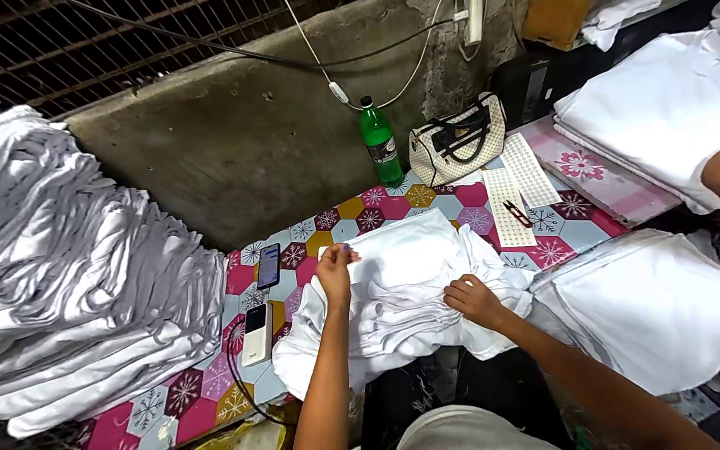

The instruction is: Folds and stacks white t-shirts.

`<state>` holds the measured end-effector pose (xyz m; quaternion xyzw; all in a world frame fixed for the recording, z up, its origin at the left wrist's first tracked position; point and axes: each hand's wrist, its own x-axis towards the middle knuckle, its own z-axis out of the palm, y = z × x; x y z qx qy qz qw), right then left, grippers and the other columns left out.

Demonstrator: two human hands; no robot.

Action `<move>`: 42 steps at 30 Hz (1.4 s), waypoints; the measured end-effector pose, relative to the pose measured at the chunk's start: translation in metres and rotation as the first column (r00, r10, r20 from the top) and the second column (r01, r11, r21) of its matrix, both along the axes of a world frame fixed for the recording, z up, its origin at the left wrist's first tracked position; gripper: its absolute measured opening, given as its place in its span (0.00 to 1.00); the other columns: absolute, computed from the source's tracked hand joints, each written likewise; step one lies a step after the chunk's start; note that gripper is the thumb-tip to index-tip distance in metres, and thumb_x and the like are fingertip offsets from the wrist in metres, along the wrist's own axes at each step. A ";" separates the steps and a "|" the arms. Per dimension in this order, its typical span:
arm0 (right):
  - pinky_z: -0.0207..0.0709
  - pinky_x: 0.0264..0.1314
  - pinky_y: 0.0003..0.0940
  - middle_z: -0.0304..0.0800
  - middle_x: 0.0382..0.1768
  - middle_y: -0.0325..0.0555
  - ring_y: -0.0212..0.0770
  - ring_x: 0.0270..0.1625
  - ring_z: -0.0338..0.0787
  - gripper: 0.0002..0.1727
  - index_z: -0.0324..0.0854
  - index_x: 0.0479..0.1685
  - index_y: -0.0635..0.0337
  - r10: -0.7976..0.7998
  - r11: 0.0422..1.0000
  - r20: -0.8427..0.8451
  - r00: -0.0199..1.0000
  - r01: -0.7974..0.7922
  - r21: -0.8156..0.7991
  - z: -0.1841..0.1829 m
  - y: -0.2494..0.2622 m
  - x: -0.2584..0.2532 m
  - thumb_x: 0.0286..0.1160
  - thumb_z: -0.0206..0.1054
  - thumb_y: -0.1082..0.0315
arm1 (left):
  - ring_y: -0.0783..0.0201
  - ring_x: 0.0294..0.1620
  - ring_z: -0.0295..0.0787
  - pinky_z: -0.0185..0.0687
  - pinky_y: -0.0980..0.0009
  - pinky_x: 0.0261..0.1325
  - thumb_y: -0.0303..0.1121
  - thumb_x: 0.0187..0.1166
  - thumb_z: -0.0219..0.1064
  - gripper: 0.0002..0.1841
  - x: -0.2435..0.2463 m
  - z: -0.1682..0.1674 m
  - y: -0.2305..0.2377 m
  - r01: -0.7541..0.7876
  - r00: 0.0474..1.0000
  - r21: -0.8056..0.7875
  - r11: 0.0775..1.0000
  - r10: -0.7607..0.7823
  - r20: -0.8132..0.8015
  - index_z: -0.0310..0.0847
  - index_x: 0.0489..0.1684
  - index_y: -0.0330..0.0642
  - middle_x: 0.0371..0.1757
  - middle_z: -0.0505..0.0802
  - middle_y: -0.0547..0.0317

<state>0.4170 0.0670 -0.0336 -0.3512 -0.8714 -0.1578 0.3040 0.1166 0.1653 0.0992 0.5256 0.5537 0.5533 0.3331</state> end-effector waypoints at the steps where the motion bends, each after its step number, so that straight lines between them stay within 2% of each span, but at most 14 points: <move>1: 0.79 0.60 0.44 0.93 0.46 0.42 0.44 0.51 0.91 0.08 0.85 0.40 0.52 -0.001 1.000 0.001 1.000 0.001 -0.004 0.000 0.000 0.000 0.74 0.62 0.76 | 0.59 0.58 0.91 0.86 0.63 0.65 0.21 0.84 0.59 0.16 -0.006 0.002 0.000 -0.014 0.996 0.030 0.999 0.017 -0.083 0.75 0.65 0.19 0.60 0.90 0.39; 2: 0.79 0.60 0.44 0.93 0.46 0.42 0.44 0.51 0.91 0.08 0.85 0.40 0.52 -0.001 1.000 -0.003 1.000 0.001 -0.001 0.000 0.000 0.000 0.74 0.62 0.76 | 0.50 0.80 0.76 0.70 0.56 0.82 0.23 0.83 0.61 0.28 -0.014 0.005 -0.003 0.062 0.979 0.021 0.998 -0.057 -0.198 0.63 0.81 0.19 0.81 0.76 0.31; 4: 0.79 0.61 0.44 0.93 0.46 0.42 0.43 0.51 0.91 0.09 0.85 0.40 0.52 0.000 1.000 -0.009 1.000 0.000 0.011 0.000 0.001 0.000 0.76 0.61 0.75 | 0.41 0.94 0.51 0.50 0.47 0.92 0.35 0.79 0.70 0.44 -0.022 0.015 -0.015 0.267 0.868 -0.053 0.962 -0.264 -0.420 0.47 0.91 0.23 0.92 0.55 0.27; 8: 0.78 0.61 0.44 0.94 0.47 0.42 0.44 0.51 0.91 0.08 0.86 0.41 0.51 0.001 1.000 0.002 1.000 -0.001 0.023 -0.002 0.002 0.001 0.73 0.64 0.74 | 0.38 0.96 0.43 0.29 0.28 0.90 0.52 0.76 0.72 0.49 -0.041 -0.002 -0.016 0.445 0.602 -0.256 0.858 -0.498 -0.624 0.51 0.93 0.31 0.93 0.61 0.39; 11: 0.79 0.61 0.45 0.94 0.46 0.42 0.44 0.52 0.92 0.08 0.86 0.39 0.51 0.004 1.000 0.016 1.000 -0.005 0.013 -0.002 0.002 0.000 0.70 0.65 0.75 | 0.38 0.87 0.66 0.49 0.36 0.90 0.47 0.73 0.76 0.48 -0.074 -0.041 0.000 0.465 0.511 -0.443 0.766 -0.641 -0.573 0.57 0.90 0.31 0.83 0.76 0.35; 14: 0.82 0.60 0.49 0.95 0.45 0.44 0.47 0.50 0.93 0.11 0.88 0.45 0.53 -0.006 1.000 -0.020 1.000 0.005 -0.024 0.001 0.000 -0.002 0.69 0.66 0.76 | 0.47 0.55 0.91 0.81 0.49 0.67 0.33 0.74 0.74 0.18 -0.090 -0.039 -0.009 0.557 0.455 -0.416 0.719 -0.683 -0.571 0.87 0.54 0.26 0.50 0.94 0.37; 17: 0.80 0.61 0.52 0.95 0.43 0.47 0.49 0.48 0.93 0.23 0.86 0.65 0.54 -0.054 0.995 -0.085 0.995 0.047 -0.086 0.002 -0.002 -0.003 0.69 0.64 0.78 | 0.51 0.47 0.92 0.85 0.54 0.58 0.26 0.74 0.70 0.07 -0.098 -0.021 -0.051 0.624 0.480 -0.245 0.742 -0.611 -0.629 0.91 0.37 0.28 0.40 0.94 0.42; 20: 0.78 0.62 0.58 0.93 0.40 0.50 0.53 0.47 0.92 0.31 0.84 0.70 0.53 -0.093 0.981 -0.037 0.995 0.085 -0.174 0.009 0.001 -0.005 0.61 0.68 0.81 | 0.47 0.63 0.90 0.84 0.51 0.68 0.29 0.79 0.68 0.08 -0.101 -0.040 -0.100 0.629 0.399 -0.194 0.753 -0.526 -0.751 0.92 0.43 0.34 0.56 0.93 0.43; 25: 0.79 0.59 0.62 0.90 0.37 0.54 0.58 0.46 0.91 0.17 0.87 0.43 0.60 -0.002 0.974 0.092 0.996 0.023 -0.227 0.027 0.013 -0.002 0.50 0.76 0.80 | 0.49 0.82 0.77 0.63 0.42 0.86 0.65 0.72 0.69 0.42 -0.116 -0.083 -0.148 0.550 0.301 -0.141 0.823 -0.353 -0.886 0.80 0.74 0.37 0.76 0.86 0.48; 30: 0.77 0.70 0.61 0.94 0.55 0.51 0.57 0.67 0.89 0.16 0.88 0.41 0.57 0.256 0.940 0.126 0.958 -0.217 -0.262 0.046 0.011 0.012 0.49 0.75 0.77 | 0.44 0.69 0.88 0.72 0.37 0.75 0.51 0.62 0.78 0.40 -0.107 -0.114 -0.151 0.417 0.371 0.127 0.900 -0.041 -0.928 0.79 0.75 0.36 0.65 0.91 0.44; 32: 0.68 0.82 0.61 0.93 0.60 0.50 0.55 0.74 0.86 0.16 0.89 0.47 0.59 0.352 0.864 0.088 0.932 -0.287 -0.414 0.054 0.015 0.020 0.55 0.70 0.78 | 0.40 0.60 0.91 0.76 0.36 0.68 0.43 0.60 0.78 0.30 -0.101 -0.106 -0.144 0.379 0.420 0.106 0.919 -0.069 -0.905 0.87 0.63 0.35 0.55 0.93 0.41; 35: 0.70 0.80 0.58 0.96 0.49 0.57 0.57 0.61 0.92 0.13 0.90 0.46 0.68 0.259 0.757 -0.135 0.956 -0.288 -0.587 0.079 0.022 0.022 0.68 0.67 0.71 | 0.33 0.58 0.90 0.71 0.33 0.72 0.38 0.71 0.70 0.20 -0.100 -0.075 -0.121 0.335 0.540 0.057 0.940 -0.142 -0.830 0.90 0.44 0.24 0.49 0.94 0.33; 38: 0.70 0.73 0.64 0.92 0.50 0.69 0.69 0.62 0.87 0.19 0.87 0.53 0.75 0.037 0.628 -0.214 0.976 -0.190 -0.755 0.117 0.033 0.019 0.69 0.74 0.68 | 0.33 0.66 0.87 0.68 0.38 0.79 0.38 0.73 0.67 0.20 -0.113 -0.060 -0.086 0.454 0.631 0.142 0.879 -0.205 -0.748 0.89 0.47 0.23 0.55 0.93 0.33; 42: 0.68 0.71 0.66 0.89 0.48 0.72 0.70 0.57 0.86 0.22 0.84 0.55 0.75 -0.059 0.511 -0.105 0.993 -0.060 -0.857 0.126 0.046 0.013 0.73 0.74 0.63 | 0.41 0.71 0.86 0.66 0.44 0.84 0.49 0.65 0.82 0.36 -0.125 -0.051 -0.056 0.694 0.287 -0.214 0.687 -0.537 -0.793 0.83 0.65 0.27 0.63 0.92 0.37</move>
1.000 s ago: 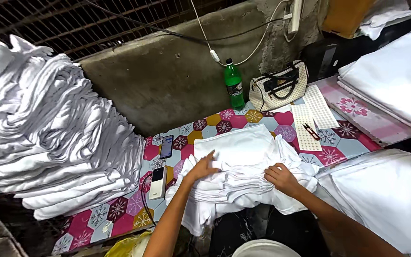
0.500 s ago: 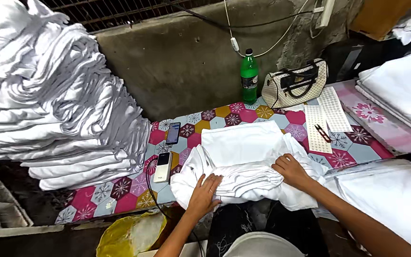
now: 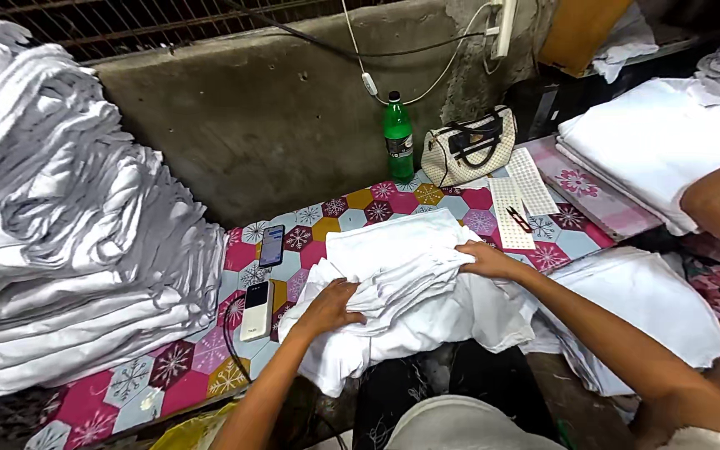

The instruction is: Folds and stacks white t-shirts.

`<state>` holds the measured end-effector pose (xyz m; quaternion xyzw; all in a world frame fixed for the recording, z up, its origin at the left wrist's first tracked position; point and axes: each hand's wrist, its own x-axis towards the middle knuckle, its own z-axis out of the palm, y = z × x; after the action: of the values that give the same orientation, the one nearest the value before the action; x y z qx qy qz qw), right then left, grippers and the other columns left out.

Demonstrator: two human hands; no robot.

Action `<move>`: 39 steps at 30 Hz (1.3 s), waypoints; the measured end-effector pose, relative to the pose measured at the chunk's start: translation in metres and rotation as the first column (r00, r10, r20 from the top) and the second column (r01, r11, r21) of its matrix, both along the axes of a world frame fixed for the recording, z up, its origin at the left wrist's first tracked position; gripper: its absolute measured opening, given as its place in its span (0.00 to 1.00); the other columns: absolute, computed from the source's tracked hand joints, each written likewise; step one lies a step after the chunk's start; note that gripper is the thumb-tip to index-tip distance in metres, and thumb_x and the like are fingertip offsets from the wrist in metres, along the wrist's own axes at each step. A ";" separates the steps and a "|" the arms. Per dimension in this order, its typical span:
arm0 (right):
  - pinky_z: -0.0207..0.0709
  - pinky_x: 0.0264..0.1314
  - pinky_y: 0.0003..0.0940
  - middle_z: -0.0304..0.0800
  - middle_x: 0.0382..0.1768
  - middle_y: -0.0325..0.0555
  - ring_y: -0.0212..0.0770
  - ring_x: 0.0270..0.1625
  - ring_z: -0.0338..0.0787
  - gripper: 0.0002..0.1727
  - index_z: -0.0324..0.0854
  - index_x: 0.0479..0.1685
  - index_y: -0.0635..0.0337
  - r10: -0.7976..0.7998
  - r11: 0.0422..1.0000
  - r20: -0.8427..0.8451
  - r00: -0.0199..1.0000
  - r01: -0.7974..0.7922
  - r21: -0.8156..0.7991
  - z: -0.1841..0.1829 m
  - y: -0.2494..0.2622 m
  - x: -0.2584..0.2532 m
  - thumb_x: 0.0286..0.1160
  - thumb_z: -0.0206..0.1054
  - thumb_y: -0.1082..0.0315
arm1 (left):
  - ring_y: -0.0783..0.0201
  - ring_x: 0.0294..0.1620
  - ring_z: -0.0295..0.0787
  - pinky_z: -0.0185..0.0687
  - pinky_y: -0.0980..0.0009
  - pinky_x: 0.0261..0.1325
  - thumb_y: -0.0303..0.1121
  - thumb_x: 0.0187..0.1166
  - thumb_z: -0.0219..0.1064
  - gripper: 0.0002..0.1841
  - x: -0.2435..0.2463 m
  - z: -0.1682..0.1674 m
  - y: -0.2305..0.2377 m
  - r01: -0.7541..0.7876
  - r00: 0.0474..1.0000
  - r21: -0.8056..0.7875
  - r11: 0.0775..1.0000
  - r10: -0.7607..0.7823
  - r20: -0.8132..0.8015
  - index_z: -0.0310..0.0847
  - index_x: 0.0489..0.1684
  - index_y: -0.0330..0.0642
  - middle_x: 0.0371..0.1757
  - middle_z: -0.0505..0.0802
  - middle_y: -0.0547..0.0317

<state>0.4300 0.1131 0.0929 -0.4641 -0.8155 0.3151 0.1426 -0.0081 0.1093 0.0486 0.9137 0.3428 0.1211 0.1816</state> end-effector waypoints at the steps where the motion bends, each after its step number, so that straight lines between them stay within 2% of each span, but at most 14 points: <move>1: 0.67 0.71 0.65 0.89 0.48 0.72 0.70 0.56 0.85 0.22 0.83 0.55 0.75 -0.002 1.000 0.045 0.999 0.003 -0.023 0.000 0.003 -0.001 0.75 0.73 0.61 | 0.43 0.70 0.86 0.67 0.44 0.82 0.54 0.63 0.82 0.39 -0.001 -0.001 0.003 0.032 0.994 -0.022 0.999 -0.034 -0.104 0.82 0.66 0.29 0.63 0.92 0.39; 4: 0.70 0.67 0.67 0.89 0.43 0.73 0.69 0.53 0.87 0.24 0.84 0.52 0.76 -0.024 1.000 0.082 0.996 0.025 -0.018 -0.007 0.014 0.002 0.79 0.69 0.57 | 0.39 0.74 0.82 0.66 0.43 0.82 0.44 0.69 0.79 0.36 0.000 0.008 0.006 -0.065 0.992 -0.109 0.992 0.052 -0.118 0.77 0.74 0.29 0.69 0.88 0.36; 7: 0.73 0.66 0.66 0.89 0.47 0.72 0.66 0.55 0.88 0.24 0.85 0.55 0.76 -0.073 0.993 0.024 0.997 0.075 -0.093 -0.013 0.024 0.004 0.82 0.66 0.58 | 0.38 0.69 0.86 0.74 0.42 0.77 0.30 0.78 0.66 0.27 0.007 0.013 0.005 -0.205 0.963 -0.202 0.958 0.235 0.134 0.72 0.76 0.25 0.65 0.89 0.32; 9: 0.72 0.70 0.62 0.89 0.51 0.72 0.63 0.59 0.88 0.24 0.85 0.58 0.75 -0.091 0.981 -0.006 0.996 0.089 -0.175 -0.018 0.031 0.001 0.85 0.63 0.58 | 0.38 0.72 0.84 0.73 0.43 0.78 0.41 0.76 0.71 0.44 0.010 0.007 0.006 -0.161 0.960 -0.308 0.938 0.222 0.172 0.52 0.90 0.27 0.70 0.86 0.30; 11: 0.72 0.71 0.59 0.89 0.53 0.70 0.60 0.60 0.87 0.24 0.84 0.59 0.74 -0.109 0.965 -0.021 0.994 0.101 -0.242 -0.025 0.041 -0.002 0.88 0.60 0.56 | 0.36 0.82 0.73 0.57 0.39 0.87 0.52 0.57 0.85 0.67 0.015 0.003 0.001 -0.128 0.987 -0.297 0.946 0.151 0.054 0.39 0.95 0.31 0.80 0.78 0.30; 14: 0.71 0.72 0.58 0.88 0.56 0.69 0.57 0.62 0.86 0.24 0.84 0.60 0.74 -0.119 0.950 -0.025 0.993 0.106 -0.294 -0.030 0.050 -0.006 0.89 0.59 0.56 | 0.33 0.88 0.62 0.36 0.23 0.87 0.51 0.55 0.87 0.63 0.030 0.002 -0.013 -0.060 0.971 -0.071 0.996 0.042 -0.235 0.49 0.96 0.46 0.84 0.73 0.32; 16: 0.71 0.72 0.57 0.88 0.56 0.69 0.57 0.62 0.86 0.24 0.84 0.60 0.74 -0.127 0.948 -0.034 0.991 0.112 -0.299 -0.031 0.052 -0.005 0.89 0.59 0.57 | 0.33 0.82 0.73 0.42 0.26 0.87 0.35 0.63 0.83 0.51 0.035 0.000 -0.013 -0.059 0.976 0.036 0.998 0.065 -0.208 0.57 0.93 0.45 0.77 0.82 0.33; 18: 0.72 0.72 0.57 0.88 0.56 0.68 0.56 0.61 0.86 0.24 0.85 0.59 0.74 -0.137 0.950 -0.058 0.989 0.115 -0.291 -0.032 0.051 -0.003 0.89 0.60 0.57 | 0.37 0.81 0.75 0.50 0.40 0.91 0.27 0.74 0.72 0.43 0.031 0.007 0.003 -0.158 0.985 -0.081 0.984 0.151 -0.085 0.54 0.93 0.36 0.80 0.79 0.34; 22: 0.75 0.73 0.57 0.89 0.58 0.64 0.54 0.62 0.88 0.25 0.83 0.66 0.69 -0.092 0.943 -0.060 0.994 0.067 -0.326 -0.031 0.049 0.009 0.76 0.74 0.60 | 0.41 0.76 0.82 0.72 0.44 0.80 0.28 0.83 0.58 0.31 0.018 0.010 0.040 -0.212 0.958 -0.360 0.909 0.266 0.106 0.60 0.88 0.33 0.75 0.82 0.33; 25: 0.73 0.75 0.61 0.87 0.62 0.66 0.58 0.66 0.86 0.32 0.79 0.71 0.69 0.015 0.930 0.047 0.999 0.004 -0.368 -0.015 0.048 0.011 0.65 0.82 0.67 | 0.43 0.75 0.82 0.71 0.44 0.82 0.34 0.77 0.71 0.34 0.019 0.011 0.049 -0.147 0.985 -0.410 0.900 0.169 0.018 0.66 0.84 0.32 0.72 0.85 0.34; 30: 0.71 0.74 0.66 0.89 0.58 0.70 0.65 0.65 0.86 0.31 0.83 0.62 0.74 0.063 0.993 0.081 0.995 -0.055 -0.100 -0.004 0.024 0.007 0.59 0.84 0.66 | 0.33 0.61 0.86 0.75 0.34 0.68 0.35 0.64 0.83 0.28 0.017 0.035 0.048 -0.114 0.958 -0.402 0.909 -0.007 -0.287 0.83 0.57 0.21 0.55 0.90 0.27; 34: 0.59 0.89 0.59 0.88 0.64 0.70 0.68 0.76 0.81 0.25 0.85 0.58 0.78 0.217 0.952 -0.042 0.975 -0.202 0.230 -0.007 -0.027 0.021 0.64 0.75 0.68 | 0.39 0.77 0.80 0.55 0.39 0.88 0.35 0.60 0.83 0.27 -0.003 0.052 -0.003 0.169 0.970 -0.042 0.985 -0.173 -0.170 0.87 0.56 0.27 0.67 0.89 0.36; 37: 0.75 0.76 0.57 0.93 0.43 0.59 0.60 0.55 0.93 0.10 0.86 0.40 0.69 0.321 0.798 0.094 0.942 -0.323 0.510 -0.021 -0.065 0.027 0.65 0.69 0.71 | 0.43 0.57 0.93 0.78 0.42 0.74 0.29 0.58 0.80 0.19 -0.007 0.041 -0.058 0.289 0.951 0.134 0.948 -0.269 -0.152 0.89 0.49 0.36 0.48 0.95 0.43; 39: 0.80 0.63 0.57 0.91 0.38 0.55 0.56 0.46 0.93 0.13 0.86 0.44 0.64 0.310 0.732 0.225 0.924 -0.383 0.564 -0.027 -0.079 0.028 0.58 0.73 0.73 | 0.41 0.48 0.93 0.84 0.44 0.57 0.28 0.58 0.80 0.21 -0.006 0.036 -0.081 0.227 0.945 0.107 0.968 -0.192 -0.266 0.87 0.53 0.37 0.42 0.93 0.41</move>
<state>0.4581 0.0342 0.0661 -0.2522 -0.9515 0.0353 0.1727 -0.0137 0.0285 0.0846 0.9632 0.2549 0.0065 0.0855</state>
